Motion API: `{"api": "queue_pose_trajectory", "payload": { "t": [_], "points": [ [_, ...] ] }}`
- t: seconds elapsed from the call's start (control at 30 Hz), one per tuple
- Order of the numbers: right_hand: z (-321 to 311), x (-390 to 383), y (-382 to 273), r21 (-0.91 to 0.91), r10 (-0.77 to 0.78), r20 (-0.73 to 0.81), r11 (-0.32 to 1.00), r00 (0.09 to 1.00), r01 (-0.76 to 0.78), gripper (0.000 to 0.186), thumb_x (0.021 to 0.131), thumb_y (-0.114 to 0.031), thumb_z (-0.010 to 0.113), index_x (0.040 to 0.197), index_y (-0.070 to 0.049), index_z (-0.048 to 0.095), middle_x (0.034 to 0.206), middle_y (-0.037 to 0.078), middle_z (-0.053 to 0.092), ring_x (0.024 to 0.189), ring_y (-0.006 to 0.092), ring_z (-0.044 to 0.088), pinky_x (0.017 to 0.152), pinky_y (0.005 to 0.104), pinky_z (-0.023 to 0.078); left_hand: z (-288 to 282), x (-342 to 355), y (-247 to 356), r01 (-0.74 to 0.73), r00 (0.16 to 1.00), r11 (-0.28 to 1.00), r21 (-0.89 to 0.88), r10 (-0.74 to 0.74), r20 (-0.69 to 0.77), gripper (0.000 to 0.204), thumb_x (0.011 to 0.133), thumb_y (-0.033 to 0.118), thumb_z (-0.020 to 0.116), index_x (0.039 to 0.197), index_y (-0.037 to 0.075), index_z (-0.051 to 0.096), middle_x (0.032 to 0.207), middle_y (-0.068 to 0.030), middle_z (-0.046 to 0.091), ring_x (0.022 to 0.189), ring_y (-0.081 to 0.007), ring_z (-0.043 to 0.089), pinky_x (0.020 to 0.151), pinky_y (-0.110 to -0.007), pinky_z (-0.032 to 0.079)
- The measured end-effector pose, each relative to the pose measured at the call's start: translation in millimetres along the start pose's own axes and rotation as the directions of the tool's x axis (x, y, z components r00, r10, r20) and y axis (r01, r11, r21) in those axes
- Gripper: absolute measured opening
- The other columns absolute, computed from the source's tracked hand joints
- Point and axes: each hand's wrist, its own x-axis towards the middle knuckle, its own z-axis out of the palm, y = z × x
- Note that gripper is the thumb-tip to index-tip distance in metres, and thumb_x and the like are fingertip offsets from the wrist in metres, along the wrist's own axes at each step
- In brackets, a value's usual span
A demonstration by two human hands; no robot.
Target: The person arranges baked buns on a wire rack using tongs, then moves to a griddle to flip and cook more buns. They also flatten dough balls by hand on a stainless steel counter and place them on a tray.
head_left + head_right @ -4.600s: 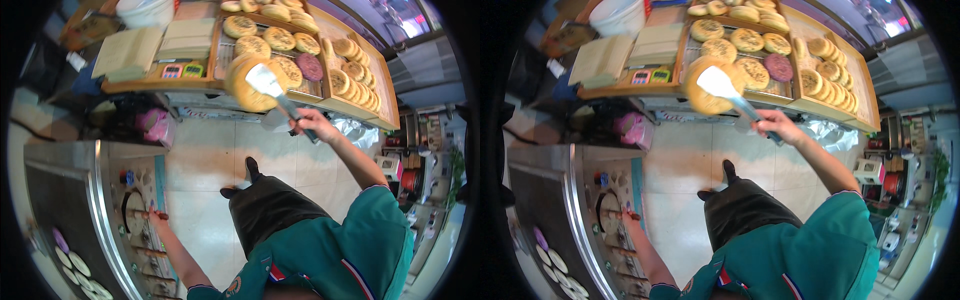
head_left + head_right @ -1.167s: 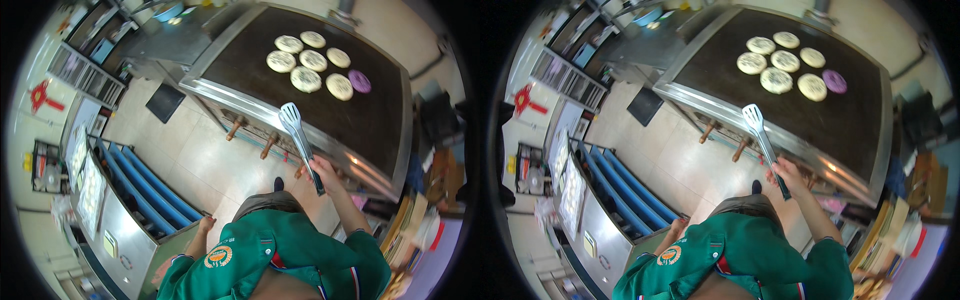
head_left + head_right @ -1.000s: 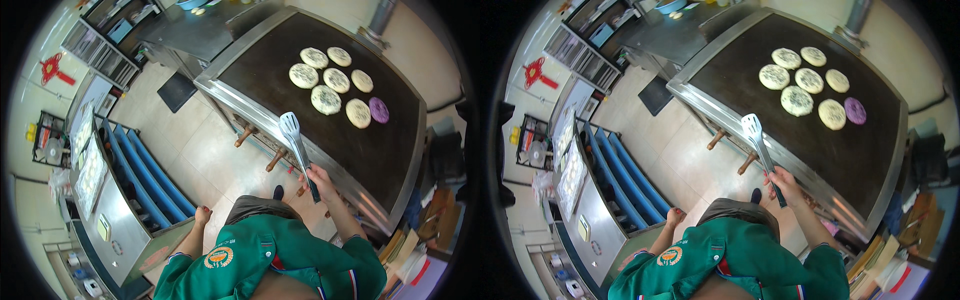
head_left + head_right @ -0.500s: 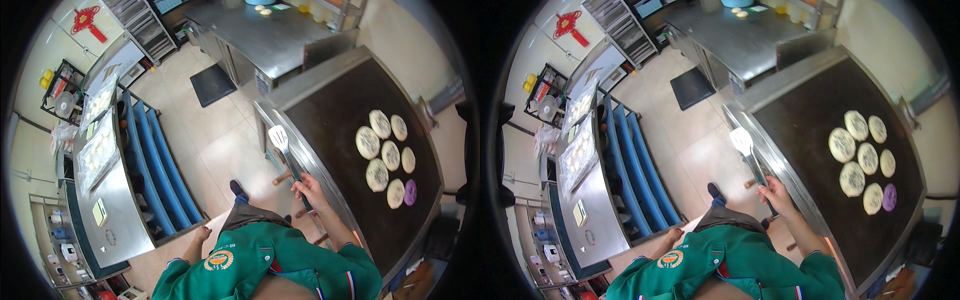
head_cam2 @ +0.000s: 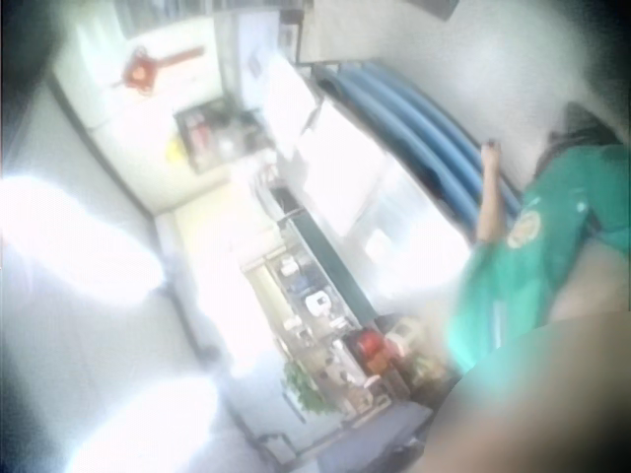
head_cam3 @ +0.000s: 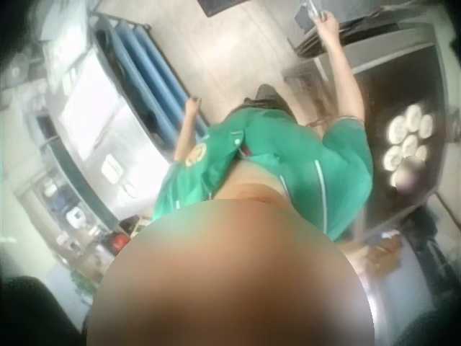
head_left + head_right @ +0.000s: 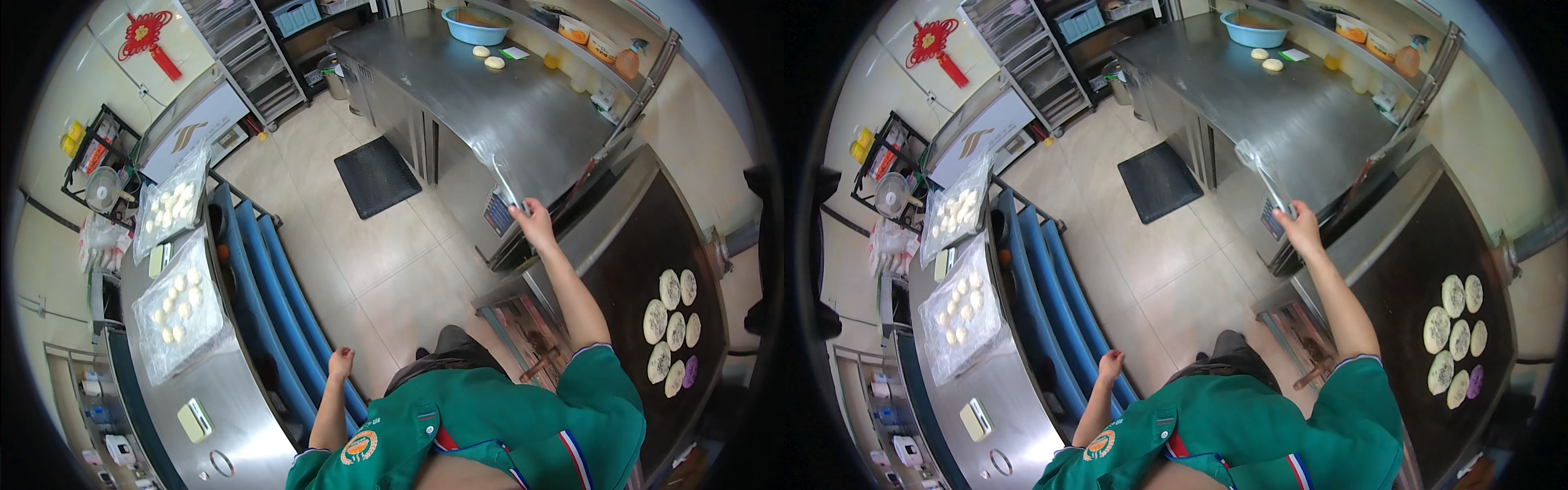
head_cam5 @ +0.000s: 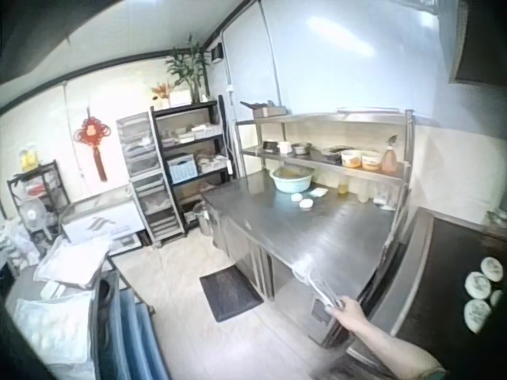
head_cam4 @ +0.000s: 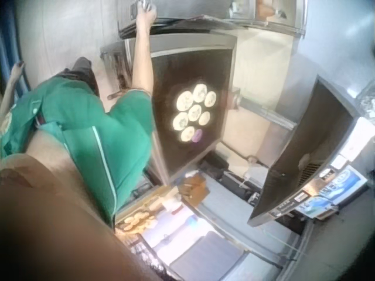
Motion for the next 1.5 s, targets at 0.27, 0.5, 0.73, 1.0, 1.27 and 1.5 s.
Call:
{"api": "queue_pose_trajectory", "payload": {
  "t": [0.27,0.5,0.73,1.0,1.27,1.5],
  "points": [
    [16.0,168.4,80.8,-0.528,0.12,-0.367,0.79,0.922,-0.313,0.058,0.077,-0.033,0.077,0.12,0.002,0.058,0.119,0.023,0.061,0.112,0.0389,0.057,0.095,0.0444,0.046,-9.8,152.6,77.3,-0.151,0.969,0.988,0.031,0.142,0.202,0.039,0.089,0.035,0.066,0.107,0.001,0.068,0.097,-0.0174,0.072,0.092,-0.0286,0.069,0.082,-0.036,0.054],
    [29.9,253.1,95.9,-0.577,0.235,-0.463,0.652,0.855,-0.492,0.065,0.077,-0.035,0.075,0.129,-0.003,0.051,0.13,0.019,0.053,0.12,0.0401,0.049,0.1,0.05,0.041,-63.4,225.9,39.0,0.211,0.951,0.965,0.158,-0.24,0.195,0.034,0.083,0.035,0.065,0.077,0.002,0.071,0.071,-0.0115,0.068,0.068,-0.0239,0.067,0.064,-0.036,0.053],
    [105.9,399.9,63.2,-0.763,-0.316,-0.291,0.647,0.903,-0.019,0.072,0.085,-0.032,0.068,0.143,-0.003,0.037,0.145,0.021,0.04,0.134,0.0399,0.036,0.111,0.0514,0.028,-74.0,317.7,67.5,0.264,0.95,0.934,-0.242,-0.207,0.234,0.035,0.085,0.035,0.065,0.081,0.001,0.071,0.066,-0.0078,0.066,0.059,-0.0184,0.064,0.059,-0.032,0.052],
    [280.5,492.0,38.2,-0.784,-0.05,0.004,0.62,0.999,0.034,0.092,0.088,-0.049,0.061,0.149,0.007,0.02,0.157,0.026,0.015,0.147,0.0382,0.013,0.119,0.0497,0.01,-151.8,582.6,166.0,0.039,0.976,0.992,0.119,-0.063,0.207,0.037,0.085,0.038,0.066,0.093,0.003,0.072,0.083,-0.0194,0.07,0.081,-0.0328,0.069,0.072,-0.04,0.053],
    [398.3,621.1,5.1,-0.692,-0.126,0.162,0.693,0.979,0.204,0.103,0.083,-0.061,0.061,0.147,0.01,0.021,0.154,0.029,0.02,0.146,0.0405,0.016,0.119,0.0481,0.013,-207.8,796.6,400.6,-0.283,0.955,0.949,0.139,0.265,0.135,0.034,0.088,0.032,0.065,0.101,0.001,0.068,0.092,-0.019,0.071,0.085,-0.0336,0.069,0.078,-0.042,0.053],
    [430.1,722.2,-25.3,0.099,-0.258,0.453,0.966,0.853,0.239,0.063,0.096,-0.032,0.059,0.147,-0.004,0.035,0.154,0.017,0.032,0.143,0.0279,0.029,0.117,0.0373,0.026,-158.9,834.4,655.2,-0.556,0.831,0.831,-0.022,0.554,-0.053,0.027,0.093,0.012,0.058,0.116,-0.002,0.06,0.104,-0.0157,0.067,0.084,-0.0239,0.066,0.074,-0.035,0.052]
  ]
}}
